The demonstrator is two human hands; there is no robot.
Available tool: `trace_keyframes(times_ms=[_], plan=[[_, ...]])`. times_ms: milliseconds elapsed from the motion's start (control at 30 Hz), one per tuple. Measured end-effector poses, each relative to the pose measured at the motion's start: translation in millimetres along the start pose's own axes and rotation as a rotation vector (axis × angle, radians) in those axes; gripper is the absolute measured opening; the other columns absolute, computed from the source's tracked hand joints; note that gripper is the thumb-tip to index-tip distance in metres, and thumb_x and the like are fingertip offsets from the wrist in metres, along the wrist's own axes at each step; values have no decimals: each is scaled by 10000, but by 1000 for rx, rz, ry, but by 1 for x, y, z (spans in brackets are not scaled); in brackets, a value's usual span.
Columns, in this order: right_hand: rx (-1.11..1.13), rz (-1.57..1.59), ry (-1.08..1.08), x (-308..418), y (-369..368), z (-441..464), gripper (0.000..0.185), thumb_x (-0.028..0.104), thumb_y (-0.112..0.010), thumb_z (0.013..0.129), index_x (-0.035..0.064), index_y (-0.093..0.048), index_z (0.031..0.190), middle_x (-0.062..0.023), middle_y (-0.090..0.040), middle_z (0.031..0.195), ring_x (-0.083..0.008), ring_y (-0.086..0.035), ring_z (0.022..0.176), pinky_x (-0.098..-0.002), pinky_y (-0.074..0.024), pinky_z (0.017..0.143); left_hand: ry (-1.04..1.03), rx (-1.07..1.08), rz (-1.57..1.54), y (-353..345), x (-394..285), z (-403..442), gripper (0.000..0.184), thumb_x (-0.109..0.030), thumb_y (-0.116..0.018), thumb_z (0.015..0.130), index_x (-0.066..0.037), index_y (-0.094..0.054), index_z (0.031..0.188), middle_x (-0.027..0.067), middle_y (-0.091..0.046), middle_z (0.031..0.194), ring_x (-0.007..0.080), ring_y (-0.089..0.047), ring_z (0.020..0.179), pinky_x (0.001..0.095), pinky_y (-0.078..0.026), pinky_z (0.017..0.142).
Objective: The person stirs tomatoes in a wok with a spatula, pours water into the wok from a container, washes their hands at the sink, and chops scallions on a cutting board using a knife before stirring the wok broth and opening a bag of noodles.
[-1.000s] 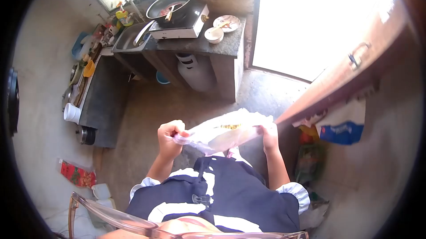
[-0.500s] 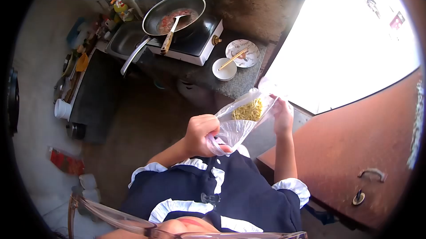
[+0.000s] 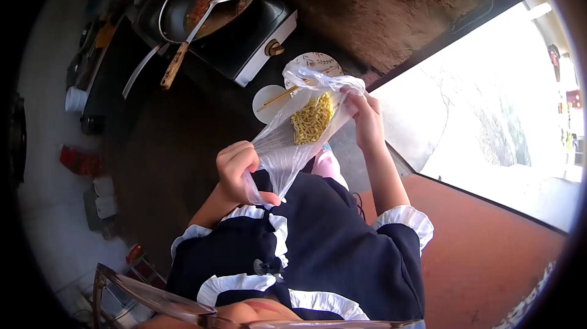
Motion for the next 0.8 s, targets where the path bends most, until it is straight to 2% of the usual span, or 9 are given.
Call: trace_keyframes(times_ms=[167, 300, 500, 533, 600, 667, 700, 767, 800], plan=[[137, -169, -73, -3, 13, 42, 280, 136, -505, 897, -20, -622, 1099, -85, -647, 1042, -151, -567, 995, -276, -402, 900, 101, -116, 102, -24, 3, 3, 777, -774, -648, 637, -88, -297, 539, 27, -274, 499, 173, -337, 395, 276, -276, 379], [255, -382, 21, 0, 8, 55, 297, 126, -511, 885, -29, -614, 1117, -87, -646, 1044, -178, -553, 1024, -290, -374, 934, 189, -172, 40, -28, 8, 1, 775, -753, -689, 616, -87, -298, 545, 16, -275, 501, 153, -316, 401, 267, -241, 387], [219, -466, -11, -16, 23, 59, 397, 124, -561, 833, -18, -561, 1203, -112, -558, 1133, -201, -509, 1063, -302, -377, 931, 195, -239, 24, -30, 11, 0, 783, -752, -713, 581, -83, -307, 550, 12, -275, 502, 144, -303, 407, 267, -231, 394], [126, -388, 69, -7, 26, 54, 529, 133, -597, 795, 12, -476, 1295, -115, -468, 1209, -205, -469, 1095, -327, -366, 940, 198, -241, 19, -30, 11, 1, 784, -752, -714, 580, -83, -308, 551, 13, -275, 502, 146, -301, 407, 268, -231, 394], [-107, -579, 561, 42, 29, 26, 531, 117, -607, 757, -3, -427, 1242, -124, -442, 1211, -201, -447, 1115, -374, -345, 950, 202, -234, 4, -33, 10, 2, 783, -752, -712, 582, -82, -308, 551, 17, -276, 503, 150, -301, 406, 272, -234, 394], [107, -635, 978, 70, 3, -6, 473, 95, -596, 741, -14, -445, 1176, -146, -445, 1191, -219, -455, 1096, -397, -360, 937, 202, -223, -13, -35, 10, 2, 782, -753, -706, 589, -81, -307, 552, 21, -277, 504, 156, -301, 406, 276, -238, 394], [463, -756, 983, 66, -27, -13, 483, 98, -604, 736, -4, -450, 1181, -150, -450, 1200, -234, -459, 1098, -418, -364, 943, 197, -215, -11, -36, 9, 3, 782, -754, -702, 593, -82, -305, 552, 23, -278, 505, 158, -303, 406, 277, -240, 394], [1022, -1134, 594, 23, -70, -13, 515, 139, -638, 749, 47, -440, 1215, -134, -432, 1293, -279, -441, 1167, -457, -341, 990, 188, -198, -13, -40, 9, 4, 781, -757, -693, 601, -82, -302, 552, 27, -280, 506, 163, -307, 406, 281, -246, 395], [1022, -1139, 593, 23, -70, -13, 515, 139, -638, 749, 47, -440, 1215, -134, -432, 1293, -279, -441, 1167, -457, -341, 990, 178, -195, -2, -42, 10, 3, 779, -762, -683, 608, -84, -304, 548, 25, -286, 503, 159, -323, 406, 279, -250, 396]])
Point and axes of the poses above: each hand's wrist, its own z-axis towards the middle knuckle, its own y-axis out of the back of the hand, x = y × z, the point moved 8 cm from there along z, towards the middle knuckle
